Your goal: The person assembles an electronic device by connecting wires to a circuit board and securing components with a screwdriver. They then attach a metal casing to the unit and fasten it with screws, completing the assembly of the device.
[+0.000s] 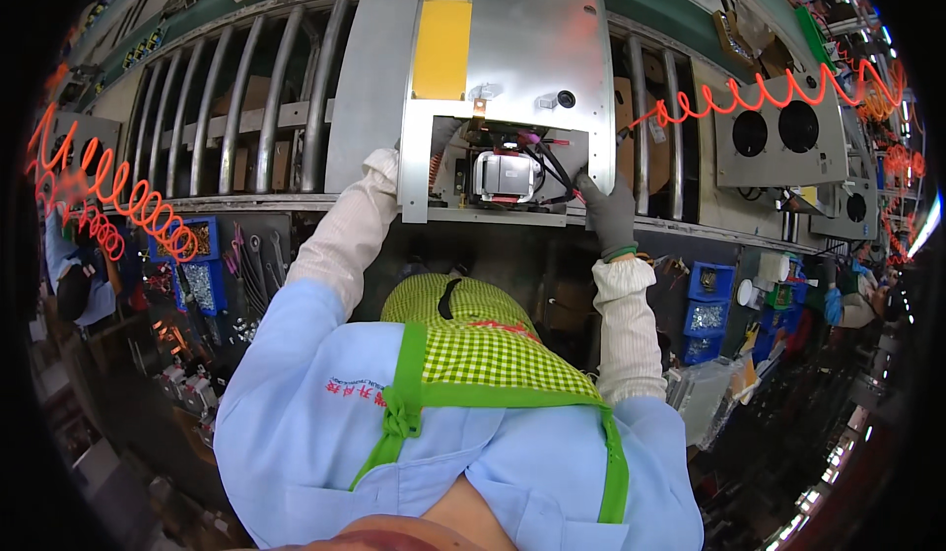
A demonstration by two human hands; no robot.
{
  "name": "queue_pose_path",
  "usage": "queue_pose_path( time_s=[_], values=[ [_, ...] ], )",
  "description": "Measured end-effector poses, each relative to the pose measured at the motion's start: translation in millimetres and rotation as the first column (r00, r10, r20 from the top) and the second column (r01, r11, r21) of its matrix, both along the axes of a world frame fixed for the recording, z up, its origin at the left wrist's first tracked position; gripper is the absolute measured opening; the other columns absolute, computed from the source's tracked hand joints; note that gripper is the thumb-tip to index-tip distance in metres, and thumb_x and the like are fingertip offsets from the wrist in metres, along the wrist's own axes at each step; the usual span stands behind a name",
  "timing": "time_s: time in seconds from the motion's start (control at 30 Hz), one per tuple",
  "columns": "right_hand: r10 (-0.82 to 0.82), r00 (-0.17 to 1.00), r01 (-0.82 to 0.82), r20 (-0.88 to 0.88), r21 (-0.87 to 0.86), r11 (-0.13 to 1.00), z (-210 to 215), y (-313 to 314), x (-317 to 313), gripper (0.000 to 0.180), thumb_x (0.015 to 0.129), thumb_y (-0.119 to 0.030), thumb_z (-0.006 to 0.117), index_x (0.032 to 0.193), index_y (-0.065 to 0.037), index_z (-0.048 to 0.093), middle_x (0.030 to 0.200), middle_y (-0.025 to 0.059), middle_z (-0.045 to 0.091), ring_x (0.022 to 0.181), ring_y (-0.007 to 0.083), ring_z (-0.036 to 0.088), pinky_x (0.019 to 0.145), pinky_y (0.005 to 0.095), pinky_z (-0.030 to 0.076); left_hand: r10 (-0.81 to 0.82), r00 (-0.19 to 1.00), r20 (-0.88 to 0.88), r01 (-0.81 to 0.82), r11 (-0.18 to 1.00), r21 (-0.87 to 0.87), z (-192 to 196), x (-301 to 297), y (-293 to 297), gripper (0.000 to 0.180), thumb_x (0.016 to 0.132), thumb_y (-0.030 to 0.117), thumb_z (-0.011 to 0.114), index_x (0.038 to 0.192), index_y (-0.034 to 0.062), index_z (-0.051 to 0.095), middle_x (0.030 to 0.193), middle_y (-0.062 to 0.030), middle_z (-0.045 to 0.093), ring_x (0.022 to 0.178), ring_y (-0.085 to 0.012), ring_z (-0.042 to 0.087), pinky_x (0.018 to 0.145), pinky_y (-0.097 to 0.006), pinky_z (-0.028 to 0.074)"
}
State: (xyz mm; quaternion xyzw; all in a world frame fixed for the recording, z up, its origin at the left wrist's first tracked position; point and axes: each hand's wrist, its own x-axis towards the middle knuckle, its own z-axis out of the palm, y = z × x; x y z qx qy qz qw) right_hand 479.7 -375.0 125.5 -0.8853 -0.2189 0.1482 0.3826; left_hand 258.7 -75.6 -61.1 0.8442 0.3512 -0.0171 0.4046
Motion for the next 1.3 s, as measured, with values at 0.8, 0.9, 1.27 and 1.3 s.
queue_pose_path(
  time_s=[0.8,0.9,1.27,1.3],
  values=[
    [-0.124,0.939,0.178,0.322,-0.142,0.974,46,-56,-38,0.065,0.085,-0.052,0.061,0.132,-0.008,0.05,0.126,0.024,0.054,0.112,0.0406,0.056,0.095,0.0462,0.046,0.374,0.774,0.511,0.117,0.708,-0.697,-7,-39,30,0.042,0.09,0.014,0.063,0.128,-0.0008,0.053,0.116,-0.0136,0.061,0.108,-0.0212,0.058,0.089,-0.033,0.048],
    [-0.248,0.939,0.287,0.24,-0.141,0.948,29,-129,-67,0.054,0.086,-0.045,0.064,0.125,-0.009,0.056,0.12,0.0173,0.058,0.11,0.0329,0.058,0.093,0.0411,0.047,0.153,0.96,0.233,-0.019,0.87,-0.493,0,-110,-10,0.038,0.089,0.01,0.059,0.124,-0.0037,0.055,0.115,-0.0149,0.062,0.106,-0.0232,0.059,0.088,-0.035,0.049],
    [-0.681,0.703,0.708,0.207,-0.107,0.698,26,-435,-49,0.047,0.086,-0.038,0.066,0.115,-0.001,0.061,0.104,0.018,0.067,0.096,0.0296,0.066,0.085,0.0395,0.051,-0.613,0.728,0.308,0.685,0.675,-0.274,112,16,-269,0.029,0.09,0.016,0.062,0.114,0.0012,0.063,0.105,-0.019,0.067,0.099,-0.0283,0.066,0.086,-0.036,0.052],
    [-0.684,0.689,0.721,0.239,-0.129,0.681,19,-464,-34,0.047,0.086,-0.038,0.066,0.115,-0.001,0.061,0.104,0.0181,0.067,0.096,0.0299,0.066,0.085,0.0395,0.051,-0.653,0.662,0.366,0.748,0.608,-0.268,108,42,-298,0.028,0.09,0.016,0.061,0.114,0.0012,0.063,0.106,-0.019,0.067,0.099,-0.0305,0.066,0.086,-0.036,0.051]
  ],
)
